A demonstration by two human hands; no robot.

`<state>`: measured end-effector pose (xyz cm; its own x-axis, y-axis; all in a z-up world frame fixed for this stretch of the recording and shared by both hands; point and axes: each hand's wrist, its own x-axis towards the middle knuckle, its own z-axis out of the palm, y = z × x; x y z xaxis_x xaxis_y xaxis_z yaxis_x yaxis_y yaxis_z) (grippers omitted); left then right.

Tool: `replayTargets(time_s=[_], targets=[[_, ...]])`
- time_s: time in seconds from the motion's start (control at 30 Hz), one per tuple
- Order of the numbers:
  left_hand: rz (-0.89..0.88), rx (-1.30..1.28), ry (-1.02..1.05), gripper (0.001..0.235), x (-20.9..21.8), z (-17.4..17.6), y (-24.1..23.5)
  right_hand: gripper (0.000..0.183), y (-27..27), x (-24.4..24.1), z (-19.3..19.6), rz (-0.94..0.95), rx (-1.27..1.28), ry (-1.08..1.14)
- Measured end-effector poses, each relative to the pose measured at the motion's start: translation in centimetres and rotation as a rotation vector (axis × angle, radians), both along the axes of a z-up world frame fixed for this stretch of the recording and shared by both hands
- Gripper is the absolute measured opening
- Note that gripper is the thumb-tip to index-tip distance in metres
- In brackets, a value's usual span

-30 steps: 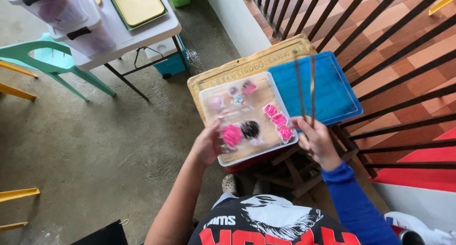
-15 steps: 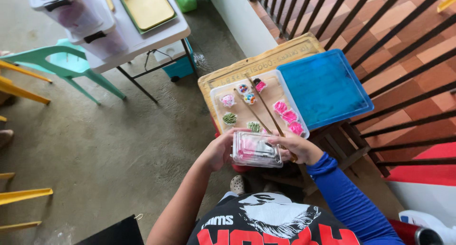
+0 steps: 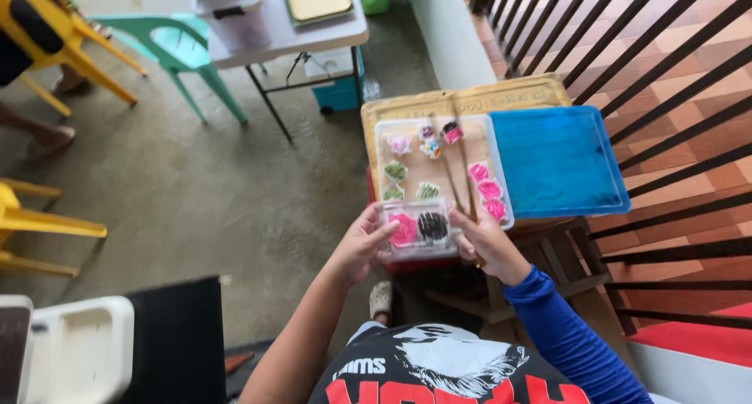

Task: The person uses chopsticks to transfer colorful, flower-shaped sweets from a blue tray into a clear plastic container. After filling the container, they close the lid and place the container into a white plastic bag.

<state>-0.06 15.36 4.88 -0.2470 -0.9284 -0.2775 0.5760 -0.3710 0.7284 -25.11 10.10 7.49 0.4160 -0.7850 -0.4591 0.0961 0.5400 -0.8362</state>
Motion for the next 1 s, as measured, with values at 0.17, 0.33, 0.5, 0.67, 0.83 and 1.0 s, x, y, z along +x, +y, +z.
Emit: replayTargets(time_s=[0.17,0.33,0.5,0.67,0.83,1.0], targets=[[0.176,-0.02,0.075,0.045,-2.3,0.3,5.0,0.02,4.4,-2.9,-0.7,0.019,-0.084,-0.081],[0.246,-0.029,0.087,0.047,-5.5,0.6,9.4,0.015,8.5,-5.3,-1.7,0.057,-0.076,-0.218],[0.253,-0.06,0.034,0.051,-7.8,1.4,13.6,0.01,12.0,-6.8,-1.5,-0.008,-0.095,-0.203],[0.296,-0.079,0.023,0.052,-9.7,1.5,17.1,0.006,14.5,-7.5,-2.1,-0.051,-0.119,-0.222],[0.381,-0.094,0.023,0.053,-10.0,1.2,20.1,0.006,15.5,-6.9,-3.2,0.022,-0.139,-0.277],[0.516,-0.18,0.076,0.054,-8.1,1.0,23.1,0.009,16.6,-3.9,-2.8,0.121,-0.114,-0.278]])
